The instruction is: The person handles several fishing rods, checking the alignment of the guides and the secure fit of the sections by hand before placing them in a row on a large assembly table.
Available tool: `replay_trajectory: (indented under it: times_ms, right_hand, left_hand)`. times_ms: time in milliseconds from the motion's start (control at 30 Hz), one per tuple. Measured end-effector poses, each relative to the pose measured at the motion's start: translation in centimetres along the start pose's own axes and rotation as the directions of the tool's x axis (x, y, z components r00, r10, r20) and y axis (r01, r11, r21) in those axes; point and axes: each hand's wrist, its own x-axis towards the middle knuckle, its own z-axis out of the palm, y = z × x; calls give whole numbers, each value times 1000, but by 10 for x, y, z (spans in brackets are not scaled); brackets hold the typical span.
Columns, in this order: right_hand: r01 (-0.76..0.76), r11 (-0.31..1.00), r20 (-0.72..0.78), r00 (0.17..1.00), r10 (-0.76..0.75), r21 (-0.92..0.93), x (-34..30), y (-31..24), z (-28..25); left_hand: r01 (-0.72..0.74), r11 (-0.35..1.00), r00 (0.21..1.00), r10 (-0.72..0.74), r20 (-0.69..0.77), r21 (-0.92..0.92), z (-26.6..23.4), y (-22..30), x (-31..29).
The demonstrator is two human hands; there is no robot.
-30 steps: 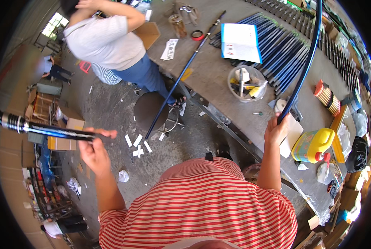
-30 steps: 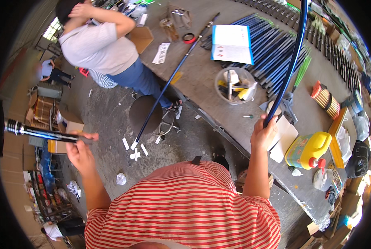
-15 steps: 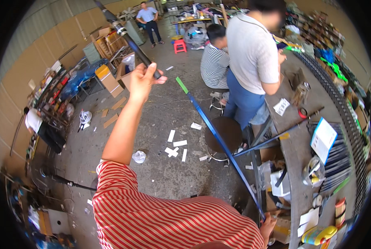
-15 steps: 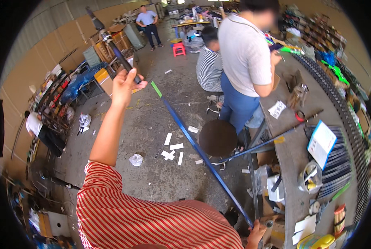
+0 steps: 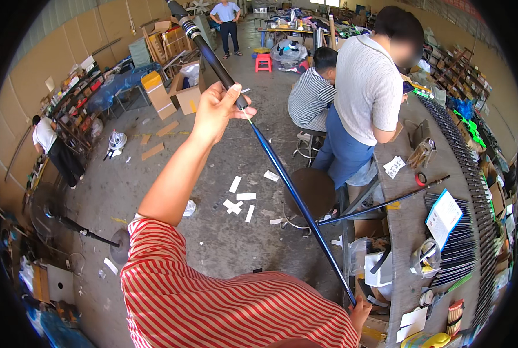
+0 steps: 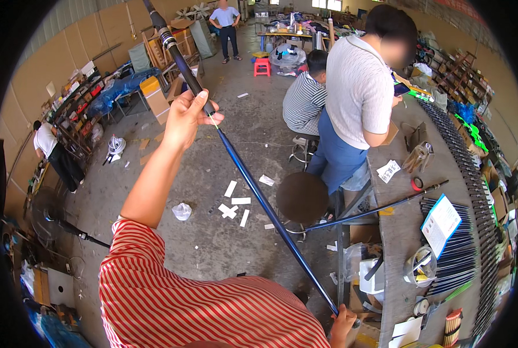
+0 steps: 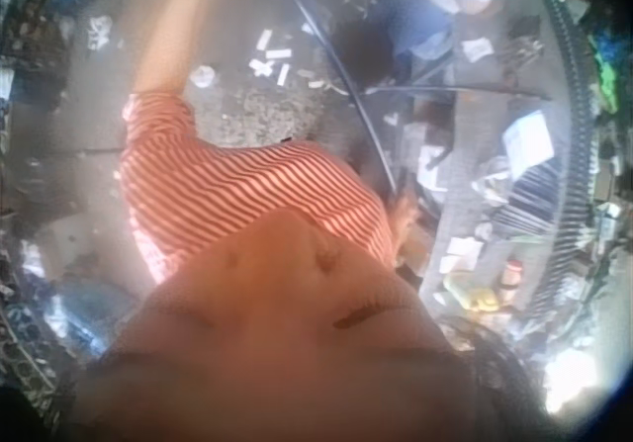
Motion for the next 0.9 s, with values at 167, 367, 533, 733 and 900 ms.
replay_trajectory:
  times_ms: [167, 367, 533, 733, 900]
  right_hand:
    - [25, 1000, 43, 999, -25, -13, 6, -14, -6]
    - [-45, 988, -26, 998, 49, 146, 13, 0, -37]
    - [76, 997, 219, 973, -72, -9, 29, 13, -65]
    - [-236, 972, 313, 924, 219, 16, 31, 14, -90]
    - [-341, 939, 436, 853, 286, 52, 33, 31, -110]
  left_hand:
    - [9, 1000, 999, -10, 41, 25, 31, 17, -23]
    - [-25, 997, 994, 17, 107, 71, 90, 28, -38]
    - [-102, 975, 994, 106, -13, 198, 131, 27, -54]
    - [29, 999, 973, -18, 229, -43, 111, 29, -57]
    - [-41, 998, 975, 31, 219, 39, 149, 29, -67]
